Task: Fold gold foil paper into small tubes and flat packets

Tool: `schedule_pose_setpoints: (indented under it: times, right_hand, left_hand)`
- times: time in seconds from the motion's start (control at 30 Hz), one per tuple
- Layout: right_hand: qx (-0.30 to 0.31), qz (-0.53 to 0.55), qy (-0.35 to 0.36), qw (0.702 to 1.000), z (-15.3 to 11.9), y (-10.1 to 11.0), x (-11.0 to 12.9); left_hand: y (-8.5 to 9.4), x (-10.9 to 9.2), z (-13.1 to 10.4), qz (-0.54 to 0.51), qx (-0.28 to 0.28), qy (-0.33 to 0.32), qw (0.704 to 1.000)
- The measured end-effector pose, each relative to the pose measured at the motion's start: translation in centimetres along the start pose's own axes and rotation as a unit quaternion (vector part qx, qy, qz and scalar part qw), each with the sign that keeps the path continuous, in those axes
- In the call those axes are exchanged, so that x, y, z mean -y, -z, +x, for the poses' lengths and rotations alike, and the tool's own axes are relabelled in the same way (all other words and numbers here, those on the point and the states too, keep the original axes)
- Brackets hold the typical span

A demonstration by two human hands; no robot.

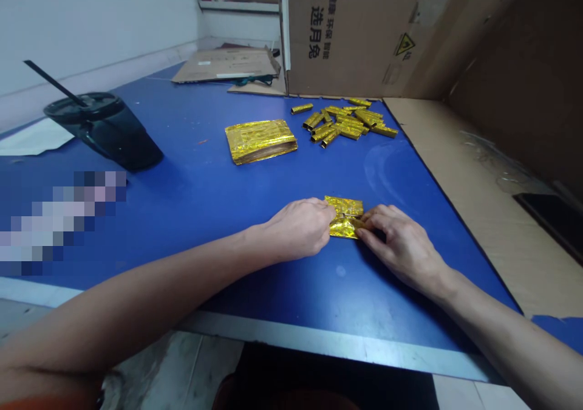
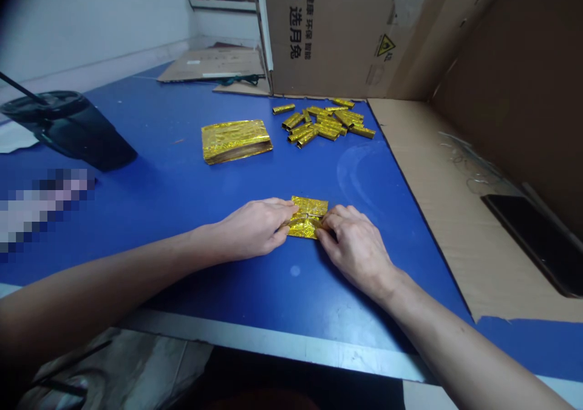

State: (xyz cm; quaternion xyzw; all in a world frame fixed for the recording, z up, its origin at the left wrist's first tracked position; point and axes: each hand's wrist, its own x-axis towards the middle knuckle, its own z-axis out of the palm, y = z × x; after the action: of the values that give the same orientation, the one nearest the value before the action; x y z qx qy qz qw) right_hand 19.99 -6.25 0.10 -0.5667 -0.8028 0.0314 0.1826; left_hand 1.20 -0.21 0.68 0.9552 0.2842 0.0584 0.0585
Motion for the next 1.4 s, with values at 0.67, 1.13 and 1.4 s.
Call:
schedule_pose_setpoints:
  times: [0.67,1.13,1.4]
  right_hand:
    - [0.0,-0.068,-0.01,0.998,0.0,-0.3,0.0]
    - [0.031,-0.118,0.042,0.992,-0.4,-1.0,-1.0]
    - [0.03,-0.151,0.042,0.987,-0.3,-0.6,-0.6]
  left_hand:
    - [-0.3,-0.7,-0.1,0.03,-0.006,0.021,0.999]
    - [-0.5,-0.4,-0.6,0.048,-0.017,-0.03,0.998]
    - [-0.8,-0.5,-0.5,0.081,-0.023,-0.03,0.996]
